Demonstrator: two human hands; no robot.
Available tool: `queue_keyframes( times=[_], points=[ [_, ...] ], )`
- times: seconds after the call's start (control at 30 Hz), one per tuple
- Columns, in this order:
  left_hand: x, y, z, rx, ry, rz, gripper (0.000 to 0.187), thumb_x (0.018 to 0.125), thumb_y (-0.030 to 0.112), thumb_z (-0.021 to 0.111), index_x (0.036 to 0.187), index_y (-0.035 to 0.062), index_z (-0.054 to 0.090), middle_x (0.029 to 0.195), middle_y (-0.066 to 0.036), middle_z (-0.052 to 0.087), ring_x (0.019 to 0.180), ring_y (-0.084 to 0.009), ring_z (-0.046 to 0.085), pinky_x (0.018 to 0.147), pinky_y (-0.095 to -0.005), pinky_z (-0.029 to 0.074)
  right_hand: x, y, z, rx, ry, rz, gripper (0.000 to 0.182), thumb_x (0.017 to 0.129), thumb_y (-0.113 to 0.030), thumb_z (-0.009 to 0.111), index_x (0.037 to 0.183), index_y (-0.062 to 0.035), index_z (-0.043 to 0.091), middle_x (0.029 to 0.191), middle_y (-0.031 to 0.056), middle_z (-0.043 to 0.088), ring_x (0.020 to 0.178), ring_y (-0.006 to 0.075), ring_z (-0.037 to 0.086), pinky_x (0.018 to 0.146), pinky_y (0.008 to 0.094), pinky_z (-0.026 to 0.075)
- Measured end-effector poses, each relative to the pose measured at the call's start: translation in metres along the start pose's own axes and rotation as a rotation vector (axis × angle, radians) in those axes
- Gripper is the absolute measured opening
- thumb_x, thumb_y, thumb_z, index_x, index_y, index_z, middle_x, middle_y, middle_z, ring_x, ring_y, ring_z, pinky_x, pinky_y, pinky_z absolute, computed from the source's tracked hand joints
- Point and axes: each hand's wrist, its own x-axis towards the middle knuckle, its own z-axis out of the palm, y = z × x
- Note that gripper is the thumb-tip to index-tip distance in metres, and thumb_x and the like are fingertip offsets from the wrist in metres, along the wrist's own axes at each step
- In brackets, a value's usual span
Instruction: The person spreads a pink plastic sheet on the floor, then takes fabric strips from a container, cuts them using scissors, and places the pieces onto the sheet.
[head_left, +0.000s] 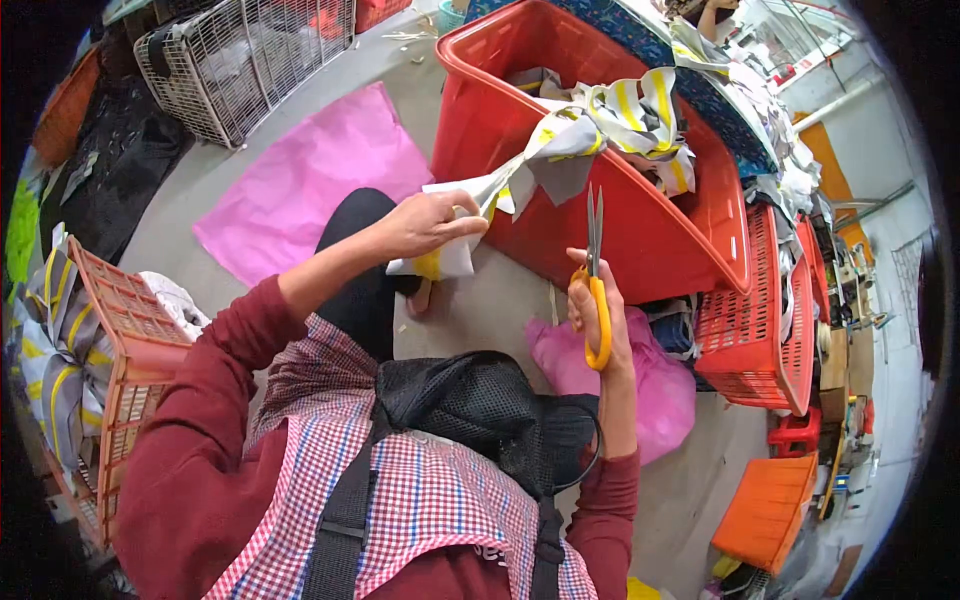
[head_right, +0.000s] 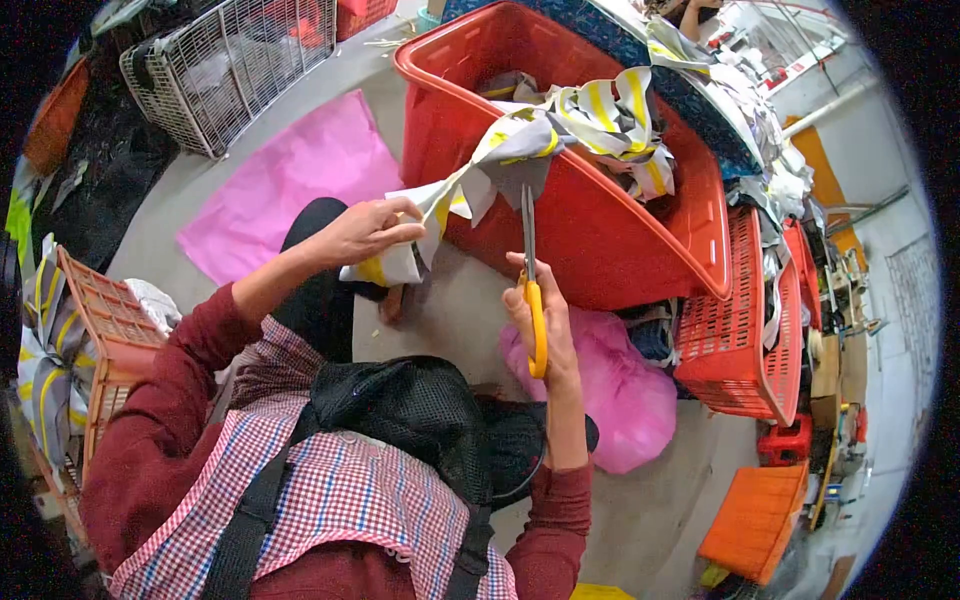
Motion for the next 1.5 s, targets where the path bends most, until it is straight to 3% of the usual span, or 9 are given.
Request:
queue_keyframes(
  times=[0.13, 0.37, 0.67, 1.07, 1.2, 1.27, 1.3, 1.4, 1.5],
  points=[
    [0.014, -0.019, 0.001, 0.157, -0.207, 0.146, 0.024, 0.089, 0.023, 0.059, 0.093, 0.0006, 0.063, 0.070, -0.009, 0.055, 0.067, -0.0165, 0.055, 0.065, -0.0320, 0.045, -0.019, 0.003, -0.004, -0.004, -0.094, 0.162, 0.040, 0.090, -0.015, 0.061, 0.128, -0.0089, 0.049, 0.076, -0.0055, 0.041, 0.066, 0.0031, 0.039, 0.057, 0.0180, 0.035],
    [-0.014, -0.049, 0.011, -0.556, -0.102, 0.122, 0.017, 0.092, 0.006, 0.053, 0.104, -0.0017, 0.061, 0.097, -0.001, 0.063, 0.092, -0.0087, 0.055, 0.086, -0.0254, 0.044, 0.002, 0.033, 0.027, -0.118, -0.282, 0.295, 0.042, 0.085, -0.017, 0.066, 0.125, -0.0090, 0.055, 0.075, -0.0042, 0.041, 0.070, 0.0070, 0.040, 0.066, 0.0221, 0.038],
    [-0.033, -0.042, -0.005, -0.666, 0.044, -0.047, 0.021, 0.090, 0.018, 0.064, 0.096, -0.0012, 0.063, 0.087, 0.001, 0.063, 0.078, -0.0056, 0.056, 0.072, -0.0217, 0.046, 0.027, 0.023, 0.054, -0.273, -0.409, 0.274, 0.044, 0.083, -0.021, 0.069, 0.123, -0.0063, 0.056, 0.084, 0.0013, 0.049, 0.077, 0.0127, 0.044, 0.072, 0.0257, 0.041],
    [-0.037, -0.044, 0.005, -0.924, -0.008, -0.031, 0.017, 0.090, 0.018, 0.063, 0.094, 0.0014, 0.063, 0.086, 0.001, 0.062, 0.081, -0.0057, 0.056, 0.074, -0.0225, 0.046, 0.036, 0.016, 0.070, -0.112, -0.333, 0.278, 0.036, 0.081, -0.010, 0.072, 0.116, -0.0046, 0.062, 0.073, -0.0053, 0.050, 0.066, 0.0049, 0.042, 0.062, 0.0205, 0.039],
    [-0.029, -0.069, 0.013, -0.470, -0.073, -0.068, 0.020, 0.090, 0.014, 0.061, 0.103, -0.0004, 0.061, 0.092, -0.003, 0.063, 0.084, -0.0109, 0.058, 0.078, -0.0257, 0.047, 0.030, 0.029, 0.052, -0.134, -0.119, 0.211, 0.038, 0.082, -0.009, 0.071, 0.118, -0.0058, 0.061, 0.071, -0.0062, 0.046, 0.064, 0.0037, 0.041, 0.058, 0.0196, 0.036],
    [-0.006, -0.094, 0.020, -0.023, 0.261, 0.177, 0.029, 0.085, 0.011, 0.062, 0.110, -0.0018, 0.059, 0.102, -0.011, 0.062, 0.094, -0.0199, 0.060, 0.083, -0.0301, 0.048, 0.022, 0.043, 0.029, -0.227, 0.017, 0.104, 0.042, 0.083, -0.009, 0.068, 0.123, -0.0067, 0.055, 0.071, -0.0061, 0.040, 0.063, 0.0049, 0.039, 0.058, 0.0198, 0.036],
    [0.013, -0.098, 0.024, -0.044, 0.347, 0.155, 0.039, 0.075, 0.010, 0.062, 0.111, -0.0016, 0.058, 0.111, -0.020, 0.059, 0.102, -0.0340, 0.058, 0.089, -0.0394, 0.046, 0.014, 0.055, 0.013, -0.319, 0.024, 0.063, 0.044, 0.085, -0.009, 0.065, 0.126, -0.0076, 0.051, 0.072, -0.0056, 0.037, 0.064, 0.0055, 0.038, 0.057, 0.0202, 0.037],
    [0.075, -0.088, 0.038, 0.076, 0.477, 0.380, 0.056, 0.075, 0.021, 0.071, 0.122, -0.0001, 0.052, 0.117, -0.021, 0.055, 0.114, -0.0359, 0.050, 0.099, -0.0406, 0.040, -0.012, 0.076, -0.004, -0.118, 0.120, 0.230, 0.042, 0.085, -0.011, 0.065, 0.125, -0.0079, 0.052, 0.072, -0.0053, 0.038, 0.065, 0.0053, 0.039, 0.058, 0.0202, 0.036],
    [0.127, -0.084, 0.067, 0.187, 0.468, 0.250, 0.050, 0.077, 0.024, 0.070, 0.121, 0.0078, 0.054, 0.115, -0.017, 0.056, 0.109, -0.0339, 0.052, 0.093, -0.0447, 0.041, -0.022, 0.087, 0.001, -0.094, 0.086, 0.220, 0.041, 0.086, -0.013, 0.066, 0.125, -0.0082, 0.052, 0.073, -0.0064, 0.038, 0.066, 0.0050, 0.038, 0.058, 0.0190, 0.033]
  ],
)
